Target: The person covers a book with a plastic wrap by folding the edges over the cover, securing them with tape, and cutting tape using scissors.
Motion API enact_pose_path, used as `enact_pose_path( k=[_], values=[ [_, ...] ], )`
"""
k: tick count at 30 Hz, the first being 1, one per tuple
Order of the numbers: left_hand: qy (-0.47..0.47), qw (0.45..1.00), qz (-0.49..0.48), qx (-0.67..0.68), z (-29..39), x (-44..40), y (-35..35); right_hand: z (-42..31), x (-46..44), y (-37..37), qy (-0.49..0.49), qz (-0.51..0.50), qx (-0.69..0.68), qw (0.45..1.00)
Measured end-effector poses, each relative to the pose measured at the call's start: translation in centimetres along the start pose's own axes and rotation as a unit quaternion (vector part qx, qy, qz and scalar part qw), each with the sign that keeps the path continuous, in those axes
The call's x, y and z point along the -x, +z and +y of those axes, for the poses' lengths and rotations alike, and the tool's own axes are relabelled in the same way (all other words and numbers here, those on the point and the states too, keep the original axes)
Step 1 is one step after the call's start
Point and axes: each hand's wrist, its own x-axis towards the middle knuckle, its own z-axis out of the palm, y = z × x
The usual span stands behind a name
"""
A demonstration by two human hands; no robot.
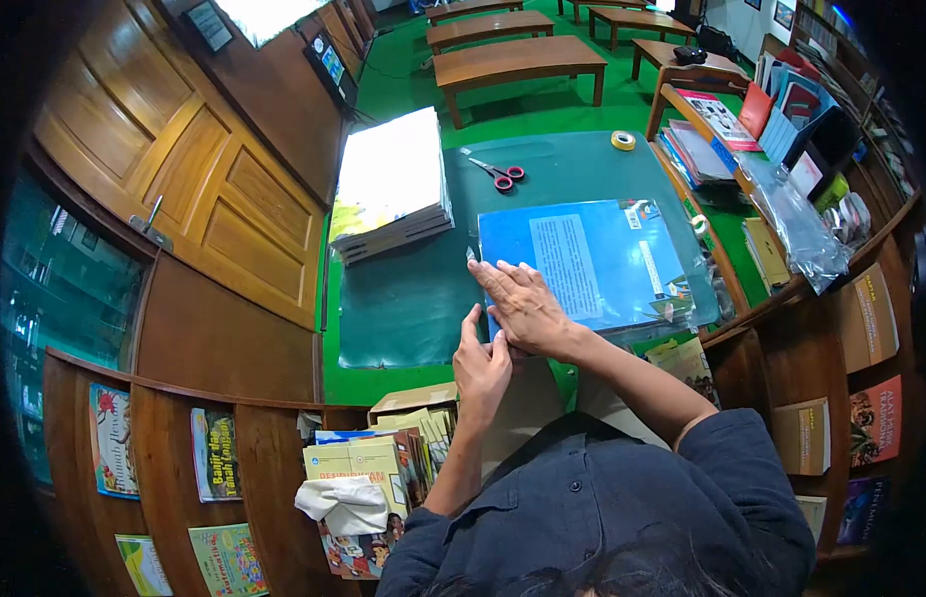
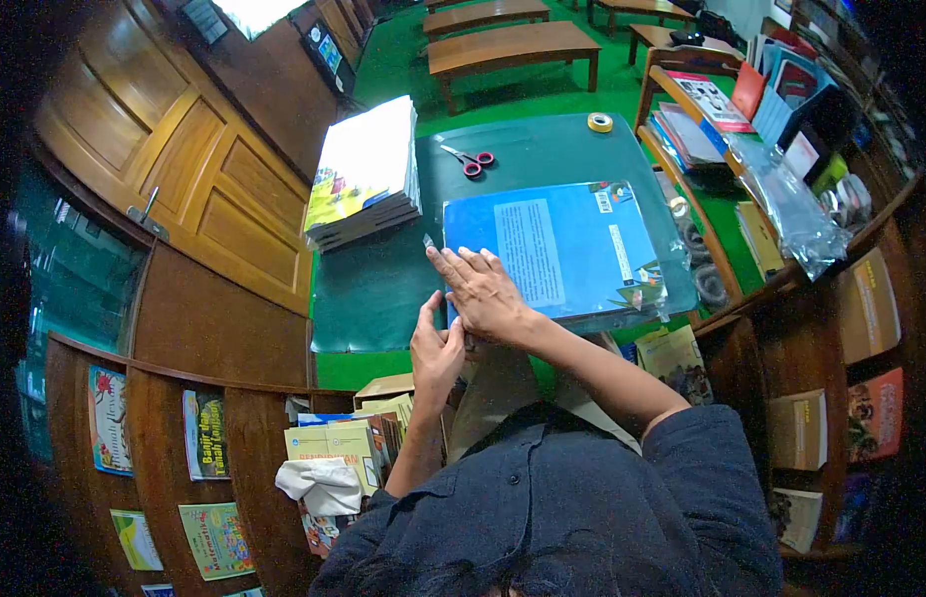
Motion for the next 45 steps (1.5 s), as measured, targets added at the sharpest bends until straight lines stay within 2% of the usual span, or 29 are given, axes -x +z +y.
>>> enact_pose_path(
  k=[15, 20, 24, 30, 34, 35, 39, 40, 44, 45],
  values=[
    [0.089, 0.991, 0.063, -0.076, -1.6, -0.3, 0.9, 0.8, 0.0, -0.6, -0.012, -0.052, -0.030, 0.998],
    [0.068, 0.991, 0.059, -0.103, -1.3, -0.4, 0.8, 0.9, 0.2, -0.6, -0.018, -0.050, -0.027, 0.998],
    [-0.014, 0.997, 0.000, -0.071, 0.0, -0.2, 0.0, 0.6, -0.1, -0.8, 0.013, -0.054, -0.053, 0.997],
    [0.002, 0.997, 0.005, -0.074, -0.3, -0.1, -0.5, 0.6, -0.4, -1.1, 0.024, -0.064, -0.068, 0.995],
    [-0.013, 0.967, -0.046, -0.250, 2.5, 0.0, -3.0, 0.3, -0.4, -1.4, 0.019, -0.077, -0.035, 0.996],
    [-0.014, 0.967, -0.046, -0.249, 2.5, -0.3, -3.1, 0.3, -0.3, -1.3, 0.019, -0.077, -0.036, 0.996],
    [0.070, 0.988, 0.075, -0.112, 2.0, -1.8, -3.1, 0.7, -0.1, -0.3, 0.042, -0.050, -0.076, 0.995],
    [0.073, 0.988, 0.075, -0.112, 1.6, -2.1, -2.8, 0.8, 0.0, -0.1, 0.042, -0.048, -0.074, 0.995],
    [0.278, 0.947, 0.054, -0.148, -0.1, -3.4, -1.1, 1.3, 0.2, 0.6, 0.026, -0.011, -0.118, 0.993],
    [0.280, 0.947, 0.054, -0.148, -0.2, -3.6, -0.9, 1.3, 0.1, 0.4, 0.027, -0.010, -0.117, 0.993]
  ],
)
